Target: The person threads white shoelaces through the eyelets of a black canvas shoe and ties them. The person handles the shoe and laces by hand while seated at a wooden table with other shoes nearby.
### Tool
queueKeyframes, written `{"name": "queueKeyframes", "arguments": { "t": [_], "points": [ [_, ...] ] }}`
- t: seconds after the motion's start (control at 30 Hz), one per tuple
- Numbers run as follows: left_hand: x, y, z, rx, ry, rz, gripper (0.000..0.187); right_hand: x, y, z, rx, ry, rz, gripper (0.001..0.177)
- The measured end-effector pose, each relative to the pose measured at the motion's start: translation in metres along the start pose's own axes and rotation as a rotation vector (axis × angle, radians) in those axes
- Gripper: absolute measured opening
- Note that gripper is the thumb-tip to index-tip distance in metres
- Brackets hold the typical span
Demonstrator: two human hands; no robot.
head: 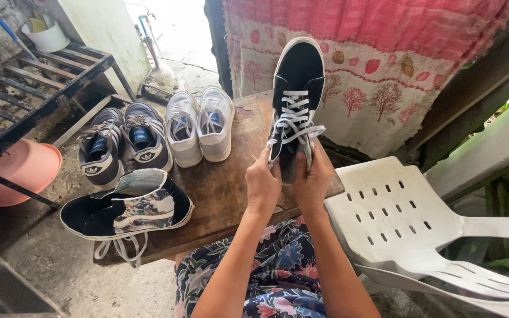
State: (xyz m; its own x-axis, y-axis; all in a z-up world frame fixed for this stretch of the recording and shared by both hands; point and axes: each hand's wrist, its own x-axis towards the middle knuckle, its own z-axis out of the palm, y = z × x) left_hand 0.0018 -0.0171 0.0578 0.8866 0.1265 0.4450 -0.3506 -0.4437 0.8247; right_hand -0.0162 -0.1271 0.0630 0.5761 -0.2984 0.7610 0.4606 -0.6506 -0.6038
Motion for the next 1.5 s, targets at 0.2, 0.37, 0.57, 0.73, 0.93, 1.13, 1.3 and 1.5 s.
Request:
{"name": "queueKeyframes", "arguments": {
  "t": [0.2, 0.37, 0.57, 0.73, 0.93, 1.13, 1.3, 1.5],
  "points": [
    [-0.009, -0.008, 0.01, -0.011, 0.01, 0.024, 0.04, 0.003, -0.013, 0.0, -0.213, 0.057, -0.134, 0.029],
    [-0.01, -0.005, 0.005, -0.007, -0.019, 0.05, 0.042, 0.01, -0.015, 0.003, -0.29, 0.008, -0.104, 0.025],
    [-0.008, 0.011, -0.013, 0.009, -0.089, -0.069, 0.03, 0.007, -0.016, -0.003, -0.14, -0.155, -0.128, 0.014],
    [-0.001, 0.014, -0.016, 0.146, -0.006, 0.127, 0.026, 0.014, -0.014, -0.015, 0.025, -0.252, -0.077, 0.01],
    [0.008, 0.001, -0.008, 0.152, 0.051, 0.069, 0.024, 0.017, 0.005, -0.022, 0.339, -0.425, 0.154, 0.008],
    [0.011, -0.011, -0.013, 0.059, 0.09, 0.063, 0.024, 0.014, 0.024, -0.031, 1.416, -0.311, 0.495, 0.01],
    [0.003, -0.013, -0.009, 0.091, 0.061, 0.085, 0.027, 0.014, -0.003, -0.027, 0.271, -0.054, 0.142, 0.014],
    [-0.004, -0.01, -0.003, 0.057, 0.029, 0.099, 0.03, 0.013, -0.033, -0.007, -0.265, -0.18, -0.243, 0.027]
  ]
}}
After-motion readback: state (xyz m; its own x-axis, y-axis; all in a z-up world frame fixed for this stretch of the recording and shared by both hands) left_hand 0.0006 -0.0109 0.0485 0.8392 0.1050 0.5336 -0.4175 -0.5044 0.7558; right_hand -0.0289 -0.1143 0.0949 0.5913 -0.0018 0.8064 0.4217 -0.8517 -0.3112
